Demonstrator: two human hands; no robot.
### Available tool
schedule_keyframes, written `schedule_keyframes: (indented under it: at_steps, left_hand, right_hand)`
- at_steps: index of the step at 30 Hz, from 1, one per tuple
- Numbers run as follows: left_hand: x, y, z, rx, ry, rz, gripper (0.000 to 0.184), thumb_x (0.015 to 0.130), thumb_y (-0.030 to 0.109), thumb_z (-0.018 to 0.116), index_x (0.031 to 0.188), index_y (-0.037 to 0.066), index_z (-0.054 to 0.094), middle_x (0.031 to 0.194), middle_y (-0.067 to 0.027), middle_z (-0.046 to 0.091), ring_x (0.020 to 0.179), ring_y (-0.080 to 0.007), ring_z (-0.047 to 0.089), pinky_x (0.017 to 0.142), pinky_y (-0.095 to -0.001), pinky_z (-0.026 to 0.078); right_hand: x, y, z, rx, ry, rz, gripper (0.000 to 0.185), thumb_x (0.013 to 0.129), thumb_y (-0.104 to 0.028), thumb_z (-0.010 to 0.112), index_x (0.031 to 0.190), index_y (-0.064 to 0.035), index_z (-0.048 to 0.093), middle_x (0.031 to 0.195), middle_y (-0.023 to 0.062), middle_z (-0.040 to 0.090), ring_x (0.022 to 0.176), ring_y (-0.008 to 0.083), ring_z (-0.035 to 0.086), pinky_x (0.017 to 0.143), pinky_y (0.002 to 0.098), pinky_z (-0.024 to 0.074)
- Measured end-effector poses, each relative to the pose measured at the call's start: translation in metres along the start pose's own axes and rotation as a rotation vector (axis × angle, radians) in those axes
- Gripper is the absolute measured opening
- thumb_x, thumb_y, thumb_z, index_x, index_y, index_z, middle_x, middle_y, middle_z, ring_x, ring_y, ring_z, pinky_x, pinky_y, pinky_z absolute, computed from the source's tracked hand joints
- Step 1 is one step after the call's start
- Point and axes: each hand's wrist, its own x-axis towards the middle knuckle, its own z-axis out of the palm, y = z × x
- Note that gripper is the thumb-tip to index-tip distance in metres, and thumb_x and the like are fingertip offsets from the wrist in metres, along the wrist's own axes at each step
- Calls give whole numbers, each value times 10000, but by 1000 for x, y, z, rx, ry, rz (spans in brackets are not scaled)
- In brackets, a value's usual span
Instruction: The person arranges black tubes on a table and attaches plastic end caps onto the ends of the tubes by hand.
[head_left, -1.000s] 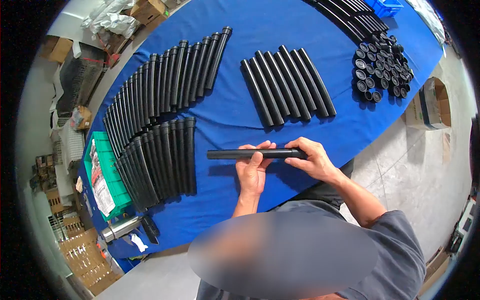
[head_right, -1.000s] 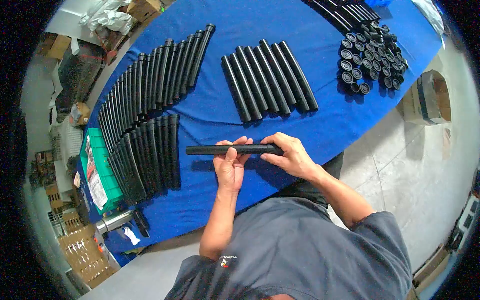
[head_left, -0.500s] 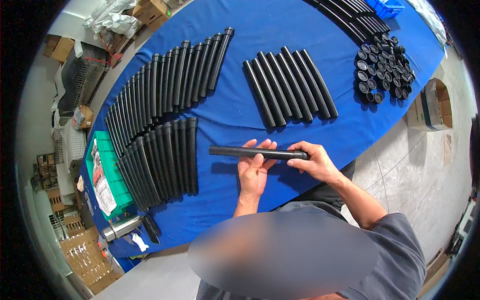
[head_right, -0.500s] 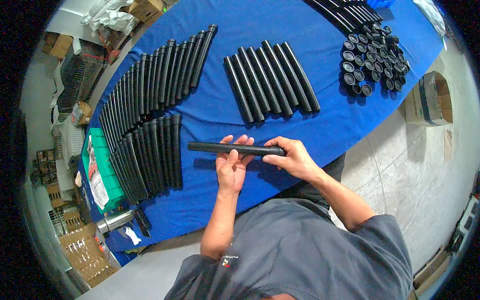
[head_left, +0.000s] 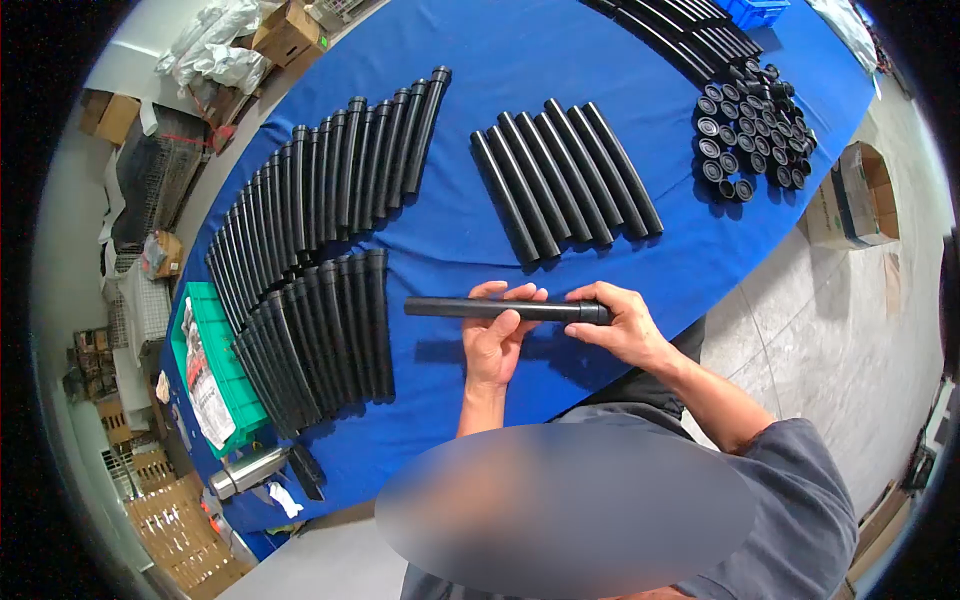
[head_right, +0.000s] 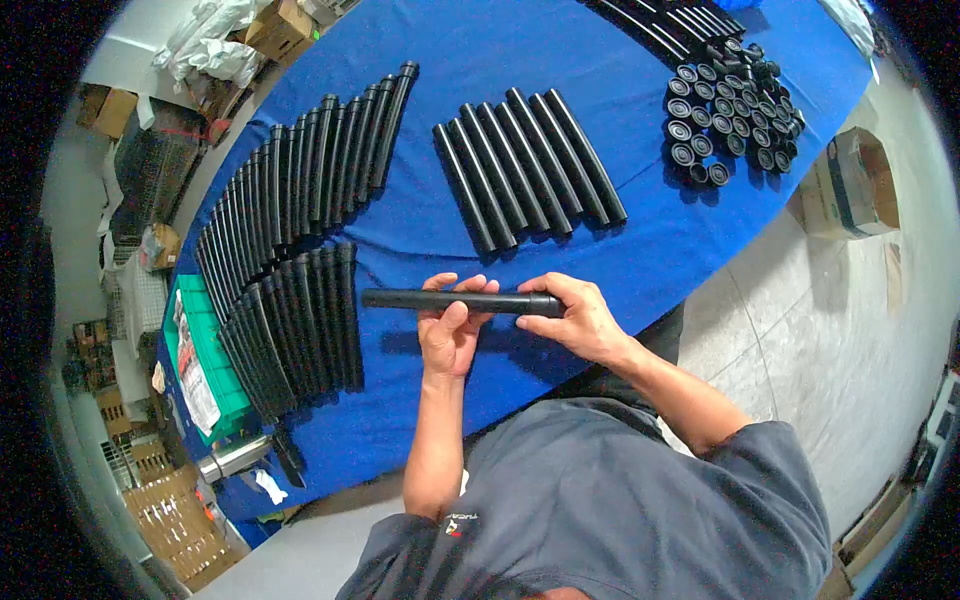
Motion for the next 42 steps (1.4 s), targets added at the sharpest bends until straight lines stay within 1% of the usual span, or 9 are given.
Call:
schedule_keyframes:
  at_steps: [1, 4, 7, 19, 28, 34, 36, 40, 42]
  left_hand:
    - [5, -5, -6, 5, -31, 10, 340, 908, 64, 755, 1205, 69, 590, 1199, -250, 687, 1150, -425, 670, 934, -561, 613]
    - [12, -17, -10, -56, -62, 13, 321, 905, 67, 760, 1180, 66, 594, 1188, -233, 694, 1148, -416, 672, 941, -558, 612]
    - [9, -18, -10, -58, -49, 10, 302, 904, 70, 763, 1157, 69, 597, 1175, -214, 701, 1147, -406, 675, 943, -553, 613]
    - [8, -17, -8, -54, -48, 3, 288, 912, 51, 749, 1156, 69, 598, 1157, -219, 696, 1151, -410, 668, 919, -537, 628]
    - [10, -18, -11, -43, -40, 12, 288, 910, 79, 761, 1152, 66, 606, 1148, -228, 707, 1119, -423, 683, 881, -541, 641]
    - [10, -18, -9, -67, -49, 8, 296, 903, 95, 772, 1147, 67, 608, 1145, -220, 710, 1120, -404, 688, 877, -504, 647]
    - [11, -17, -11, -77, -73, -23, 295, 901, 92, 771, 1144, 68, 606, 1148, -221, 708, 1125, -405, 686, 881, -501, 646]
    - [10, -16, -10, -62, -72, -30, 293, 900, 80, 768, 1140, 77, 600, 1167, -229, 702, 1140, -402, 681, 881, -493, 647]
    - [10, -18, -8, -65, -78, -5, 288, 906, 74, 761, 1146, 82, 602, 1162, -225, 705, 1146, -400, 679, 889, -488, 646]
  right_hand:
    - [1, 3, 1, -41, 73, -112, 365, 835, -101, 835, 1153, -10, 682, 850, 32, 693, 746, 96, 651, 660, 271, 526]
    - [-1, 6, -5, 87, 8, 93, 348, 844, -88, 824, 1152, -12, 683, 841, 27, 675, 725, 76, 635, 632, 252, 513]
    - [-3, 1, -4, 88, 6, 150, 344, 827, -144, 822, 1119, -9, 699, 862, 84, 670, 771, 169, 657, 682, 317, 514]
    - [-3, -1, -3, 26, 3, 158, 392, 817, -152, 830, 1154, -11, 688, 890, 99, 668, 803, 188, 655, 698, 324, 513]
    - [-5, 1, -7, -84, 46, -99, 430, 820, -185, 840, 1177, -17, 669, 944, 118, 673, 847, 229, 673, 736, 335, 528]
    - [-3, -5, -10, -7, -33, 86, 391, 832, -181, 833, 1144, -6, 674, 912, 126, 679, 820, 227, 671, 717, 343, 527]
    - [-2, -2, -11, -45, -52, 43, 371, 843, -174, 828, 1132, 0, 675, 885, 115, 684, 762, 199, 668, 686, 337, 527]
    - [0, -6, -11, 369, -108, 358, 331, 891, -135, 787, 1155, 27, 670, 832, 60, 680, 684, 106, 637, 616, 265, 521]
    - [-1, -4, -10, 266, -90, 269, 292, 907, -110, 759, 1147, 35, 677, 815, 55, 680, 688, 102, 642, 611, 255, 527]
